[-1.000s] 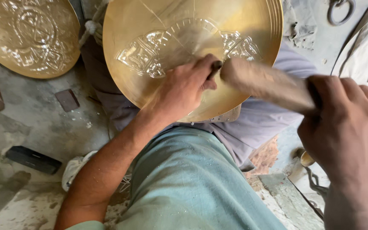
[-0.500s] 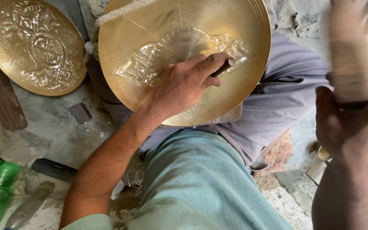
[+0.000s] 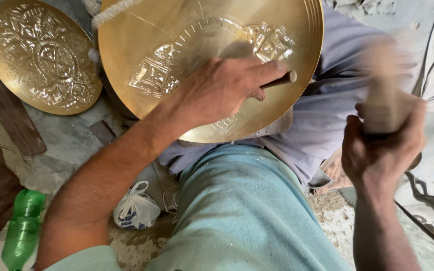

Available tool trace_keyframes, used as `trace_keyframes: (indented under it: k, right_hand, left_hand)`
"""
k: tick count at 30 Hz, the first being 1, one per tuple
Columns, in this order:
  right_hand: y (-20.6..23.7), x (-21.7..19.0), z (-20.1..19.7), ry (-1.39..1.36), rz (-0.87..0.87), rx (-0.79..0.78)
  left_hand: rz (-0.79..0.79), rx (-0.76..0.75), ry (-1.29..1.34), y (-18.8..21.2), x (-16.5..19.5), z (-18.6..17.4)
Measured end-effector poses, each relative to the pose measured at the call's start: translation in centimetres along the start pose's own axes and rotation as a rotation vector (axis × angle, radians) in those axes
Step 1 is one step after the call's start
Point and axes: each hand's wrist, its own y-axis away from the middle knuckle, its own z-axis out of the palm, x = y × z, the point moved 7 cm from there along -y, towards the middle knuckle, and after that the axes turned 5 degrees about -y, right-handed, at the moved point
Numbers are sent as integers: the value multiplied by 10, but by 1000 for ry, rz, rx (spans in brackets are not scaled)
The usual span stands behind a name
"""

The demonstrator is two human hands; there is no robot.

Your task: The person sits on the floor with a brass plate resting on their lap and hammers a small punch against the plate's surface with a wooden mallet, working a decorative embossed pattern into the metal. They reposition the punch repeatedly across the plate and rotate the plate between hammering sequences.

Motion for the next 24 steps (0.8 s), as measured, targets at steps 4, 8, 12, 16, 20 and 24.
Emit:
trace_keyframes:
  k: [4,8,12,16,20,24]
  right_hand:
    - [41,21,26,-317,236,66]
    - [79,38,49,-863,465,290]
    - [92,29,64,-327,399,129]
    - [91,27,68,-286,408,95]
    - [66,38,52,-615,461,150]
    - [13,17,27,-108,45,45]
  left_hand:
    - [90,-8,-22,-4,7,-1]
    - [57,-156,-45,-6,11,6]
    - [121,-172,-201,-8,21,12]
    - [112,-187,-219,5,21,15]
    - [-157,368,15,41,2,-24]
    - [-463,651,176,83,-13,-12]
